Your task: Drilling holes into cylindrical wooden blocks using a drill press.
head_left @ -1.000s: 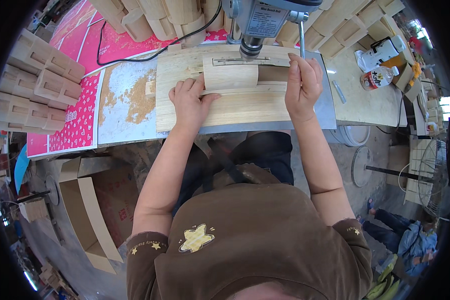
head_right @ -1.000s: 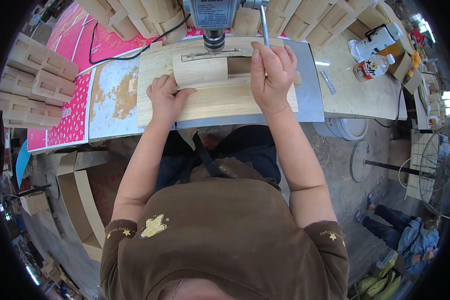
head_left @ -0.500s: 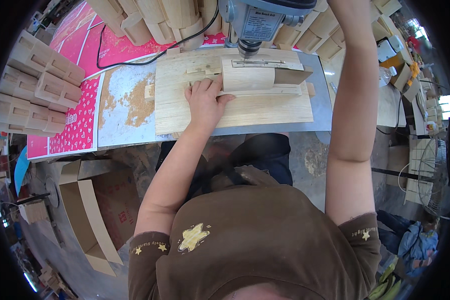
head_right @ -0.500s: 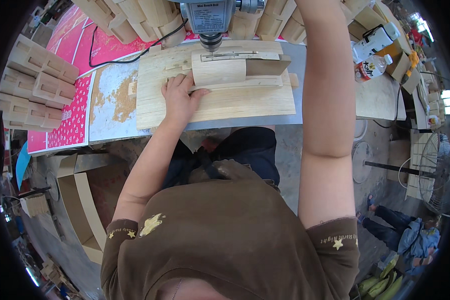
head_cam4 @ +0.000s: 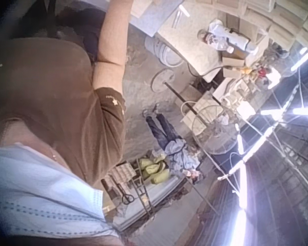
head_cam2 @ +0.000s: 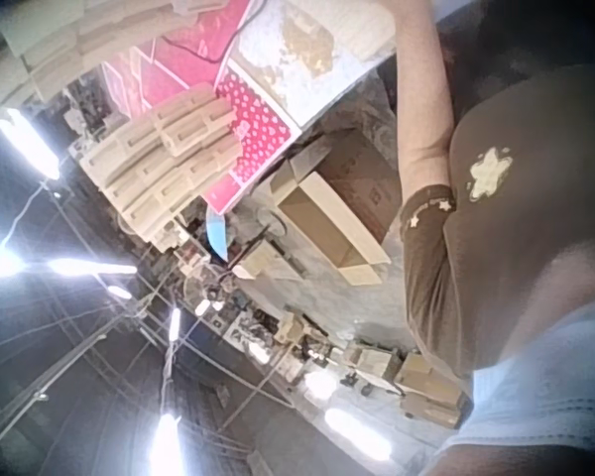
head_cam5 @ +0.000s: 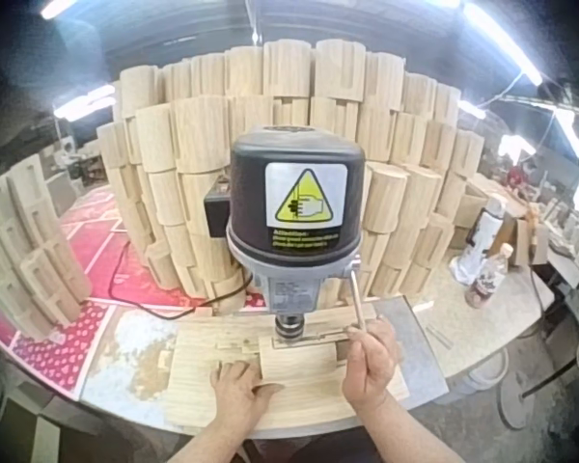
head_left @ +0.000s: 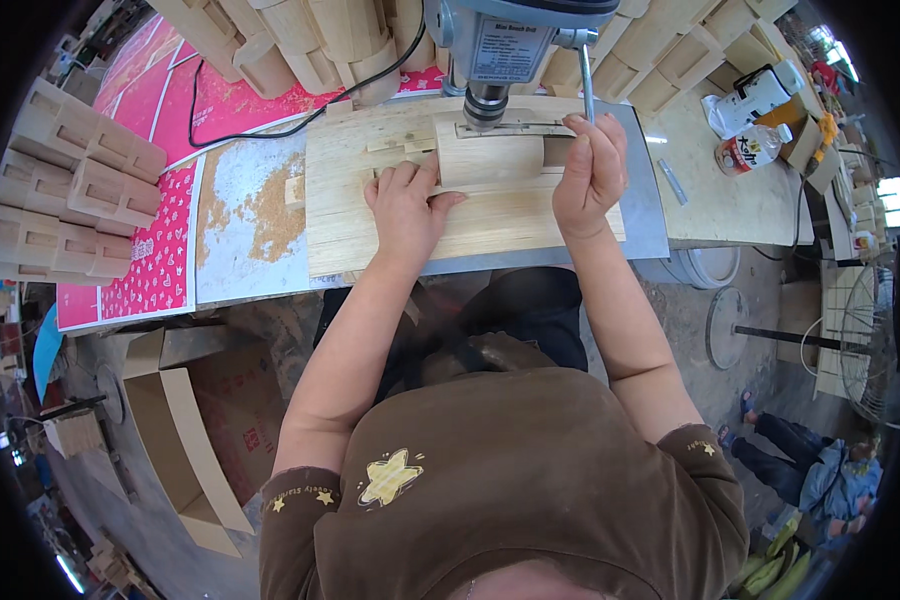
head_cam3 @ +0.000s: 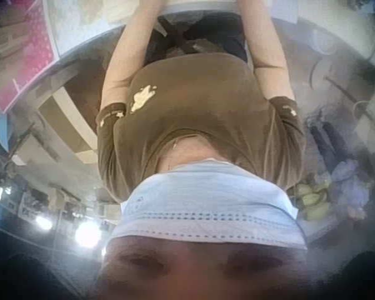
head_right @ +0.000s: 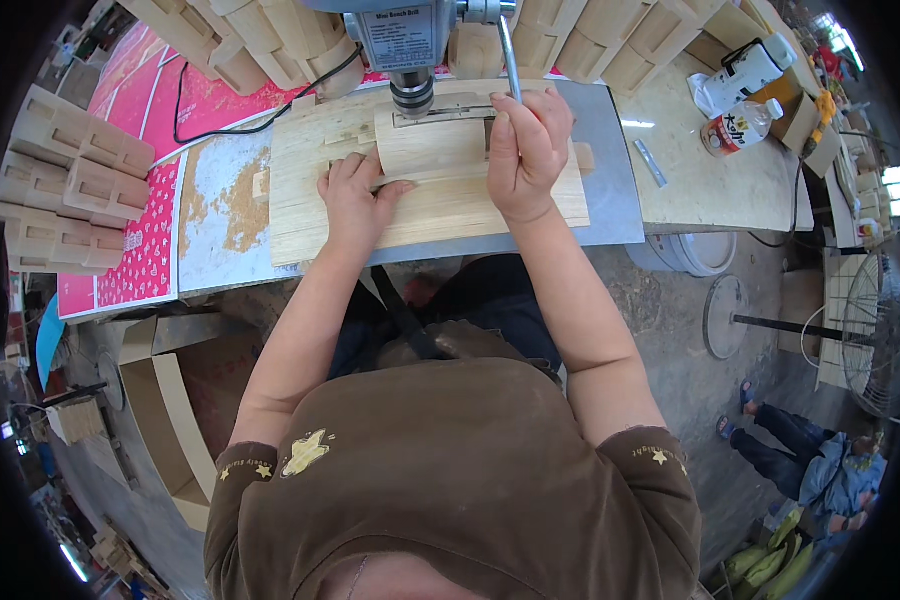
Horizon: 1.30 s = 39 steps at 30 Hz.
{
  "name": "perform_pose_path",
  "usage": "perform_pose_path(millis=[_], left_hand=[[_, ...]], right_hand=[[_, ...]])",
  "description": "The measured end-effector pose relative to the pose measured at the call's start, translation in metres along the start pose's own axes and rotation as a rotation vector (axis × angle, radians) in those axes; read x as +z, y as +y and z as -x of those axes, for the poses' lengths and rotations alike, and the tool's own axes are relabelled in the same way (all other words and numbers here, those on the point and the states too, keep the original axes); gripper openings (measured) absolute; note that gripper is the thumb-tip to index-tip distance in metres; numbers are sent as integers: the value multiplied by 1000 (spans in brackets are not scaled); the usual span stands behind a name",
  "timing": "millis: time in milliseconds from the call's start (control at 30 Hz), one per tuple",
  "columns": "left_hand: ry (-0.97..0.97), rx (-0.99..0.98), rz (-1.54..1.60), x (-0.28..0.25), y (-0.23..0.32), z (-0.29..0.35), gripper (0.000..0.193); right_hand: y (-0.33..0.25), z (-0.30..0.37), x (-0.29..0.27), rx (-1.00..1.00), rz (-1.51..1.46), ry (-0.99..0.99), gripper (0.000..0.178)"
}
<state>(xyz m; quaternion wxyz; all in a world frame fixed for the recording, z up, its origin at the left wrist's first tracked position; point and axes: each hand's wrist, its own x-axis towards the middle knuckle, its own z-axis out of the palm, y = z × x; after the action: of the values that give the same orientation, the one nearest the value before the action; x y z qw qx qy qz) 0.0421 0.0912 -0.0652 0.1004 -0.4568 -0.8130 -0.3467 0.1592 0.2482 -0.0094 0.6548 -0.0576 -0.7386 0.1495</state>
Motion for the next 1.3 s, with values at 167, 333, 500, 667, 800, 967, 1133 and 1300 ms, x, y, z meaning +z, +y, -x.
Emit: perform_pose_path(millis=[167, 333, 500, 667, 800, 967, 1133, 1300], left_hand=[[25, -3, -6, -1, -8, 5, 54], [7, -4, 11, -1, -4, 0, 55], [38, -58, 110, 0, -6, -2, 51], [64, -52, 178, -1, -18, -7, 49], [1, -3, 282, -12, -24, -17, 45], [-46, 107, 299, -93, -61, -21, 41], [-109, -260, 643, -203, -110, -35, 36], [4, -424, 396, -278, -135, -34, 39]], right_hand=[[-21, -52, -20, -32, -3, -86, 10], [10, -179, -3, 194, 418, -259, 30], [27, -189, 29, 229, 255, -286, 33], [24, -89, -16, 569, 25, -427, 17], [38, -17, -58, 454, 190, -923, 28], [14, -21, -75, 675, -84, -1008, 27], [5, -8, -91, 631, -32, -1003, 27], [-17, 4, -83, 609, -70, -957, 26]])
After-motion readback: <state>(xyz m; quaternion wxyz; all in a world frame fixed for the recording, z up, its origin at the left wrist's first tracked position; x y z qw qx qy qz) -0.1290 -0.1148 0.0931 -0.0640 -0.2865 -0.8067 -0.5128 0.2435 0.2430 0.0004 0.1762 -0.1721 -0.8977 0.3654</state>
